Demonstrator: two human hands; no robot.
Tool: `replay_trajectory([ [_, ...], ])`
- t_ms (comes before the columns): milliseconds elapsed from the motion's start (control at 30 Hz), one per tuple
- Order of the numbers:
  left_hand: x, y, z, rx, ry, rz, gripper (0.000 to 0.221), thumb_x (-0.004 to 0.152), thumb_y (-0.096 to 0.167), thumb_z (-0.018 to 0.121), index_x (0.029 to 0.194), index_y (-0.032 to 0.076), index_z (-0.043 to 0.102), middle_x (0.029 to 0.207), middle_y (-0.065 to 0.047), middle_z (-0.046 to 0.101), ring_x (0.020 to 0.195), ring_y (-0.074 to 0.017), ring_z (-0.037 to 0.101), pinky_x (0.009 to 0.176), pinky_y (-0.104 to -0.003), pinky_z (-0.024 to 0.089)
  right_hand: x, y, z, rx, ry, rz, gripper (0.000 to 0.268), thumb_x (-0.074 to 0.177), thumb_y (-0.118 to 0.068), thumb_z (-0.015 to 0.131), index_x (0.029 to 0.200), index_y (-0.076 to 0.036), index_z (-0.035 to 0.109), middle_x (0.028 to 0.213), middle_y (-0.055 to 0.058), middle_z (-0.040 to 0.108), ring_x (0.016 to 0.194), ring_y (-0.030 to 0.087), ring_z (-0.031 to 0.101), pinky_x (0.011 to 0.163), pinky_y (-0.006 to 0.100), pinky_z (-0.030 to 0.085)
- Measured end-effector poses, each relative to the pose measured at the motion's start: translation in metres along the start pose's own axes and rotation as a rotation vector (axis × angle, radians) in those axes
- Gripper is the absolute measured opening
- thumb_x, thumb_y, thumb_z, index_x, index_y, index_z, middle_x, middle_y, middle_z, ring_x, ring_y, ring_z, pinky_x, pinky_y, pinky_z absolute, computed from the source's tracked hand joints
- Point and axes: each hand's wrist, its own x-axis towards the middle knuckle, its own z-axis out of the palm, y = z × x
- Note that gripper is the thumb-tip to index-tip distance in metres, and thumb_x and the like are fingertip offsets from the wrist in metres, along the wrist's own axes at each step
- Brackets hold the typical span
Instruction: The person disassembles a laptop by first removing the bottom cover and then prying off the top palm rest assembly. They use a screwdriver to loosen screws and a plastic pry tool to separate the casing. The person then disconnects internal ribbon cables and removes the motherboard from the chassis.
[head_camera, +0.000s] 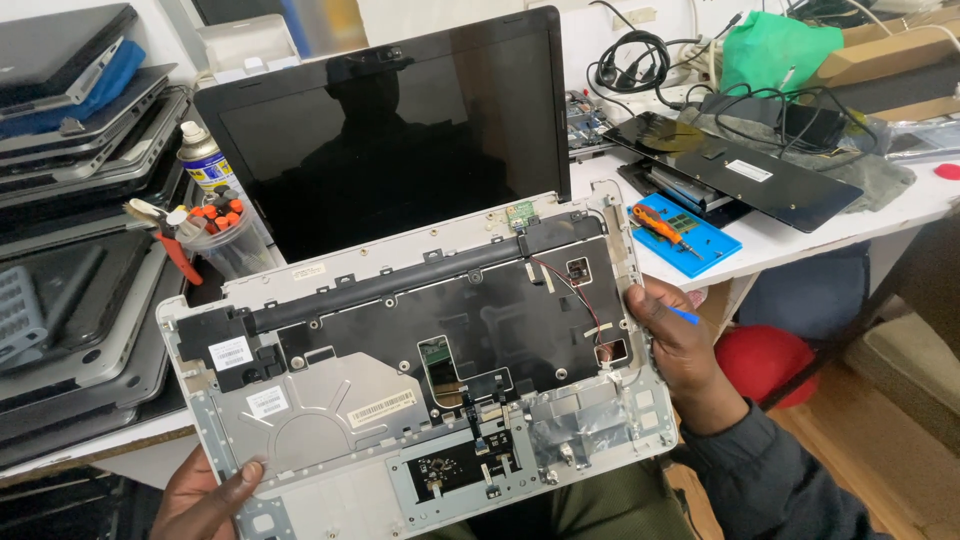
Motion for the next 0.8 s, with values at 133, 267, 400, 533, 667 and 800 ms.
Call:
replay_trajectory([
  [133, -0.003, 0.002, 0.002, 0.013, -0.005, 0.019, 0.045, 0.086, -0.013, 0.042, 0.13, -0.007, 0.05, 0.122, -0.027, 0.056, 0.111, -0.0435, 0.052, 0.098, -0.053, 0.038, 0.001, -0.002, 0.001, -0.046, -0.018, -0.015, 0.035, 0.094, -0.029, 0.052, 0.099, 0.003, 0.067, 0.087, 0.011, 0.07, 0.076, 0.02, 0.067, 0.066, 0.029, 0.053],
  [267, -0.007, -0.003, 0.003, -0.032, -0.033, 0.08, 0.043, 0.084, -0.014, 0.042, 0.126, -0.009, 0.051, 0.116, -0.03, 0.057, 0.106, -0.045, 0.054, 0.095, -0.054, 0.04, 0.0, -0.001, 0.002, -0.05, 0.016, 0.016, 0.037, 0.093, -0.029, 0.053, 0.101, 0.004, 0.067, 0.087, 0.013, 0.071, 0.072, 0.021, 0.068, 0.06, 0.029, 0.054],
  [400, 0.028, -0.042, -0.029, -0.038, -0.079, 0.239, 0.033, 0.08, -0.01, 0.053, 0.113, -0.012, 0.058, 0.092, -0.03, 0.063, 0.081, -0.0422, 0.06, 0.076, -0.047, 0.047, 0.0, 0.0, 0.001, -0.098, 0.011, 0.016, 0.036, 0.092, -0.028, 0.054, 0.096, 0.005, 0.069, 0.087, 0.015, 0.072, 0.076, 0.024, 0.069, 0.066, 0.032, 0.054],
  [533, 0.009, -0.02, -0.013, 0.024, -0.018, 0.145, 0.037, 0.081, -0.013, 0.051, 0.117, -0.012, 0.056, 0.103, -0.032, 0.062, 0.092, -0.0475, 0.059, 0.084, -0.054, 0.045, 0.0, -0.003, 0.005, -0.063, 0.007, 0.017, 0.033, 0.091, -0.028, 0.057, 0.092, 0.003, 0.069, 0.083, 0.013, 0.072, 0.074, 0.023, 0.069, 0.064, 0.031, 0.054],
  [667, 0.009, -0.014, 0.0, 0.061, 0.15, 0.527, 0.058, 0.082, -0.005, 0.054, 0.138, 0.009, 0.045, 0.115, -0.019, 0.058, 0.104, -0.0291, 0.058, 0.094, -0.041, 0.047, 0.003, 0.002, -0.003, -0.237, 0.023, -0.004, 0.03, 0.09, -0.032, 0.056, 0.073, -0.008, 0.059, 0.068, -0.001, 0.049, 0.061, 0.011, 0.045, 0.056, 0.028, 0.033],
  [800, 0.053, -0.018, -0.057, 0.437, 0.386, 1.131, 0.055, 0.102, -0.01, 0.062, 0.15, -0.004, 0.036, 0.133, -0.025, 0.053, 0.104, -0.0217, 0.051, 0.093, -0.026, 0.04, 0.0, -0.007, 0.005, -0.271, 0.051, -0.006, 0.036, 0.09, -0.031, 0.056, 0.059, -0.013, 0.054, 0.056, -0.01, 0.032, 0.053, 0.004, 0.028, 0.051, 0.027, 0.02],
])
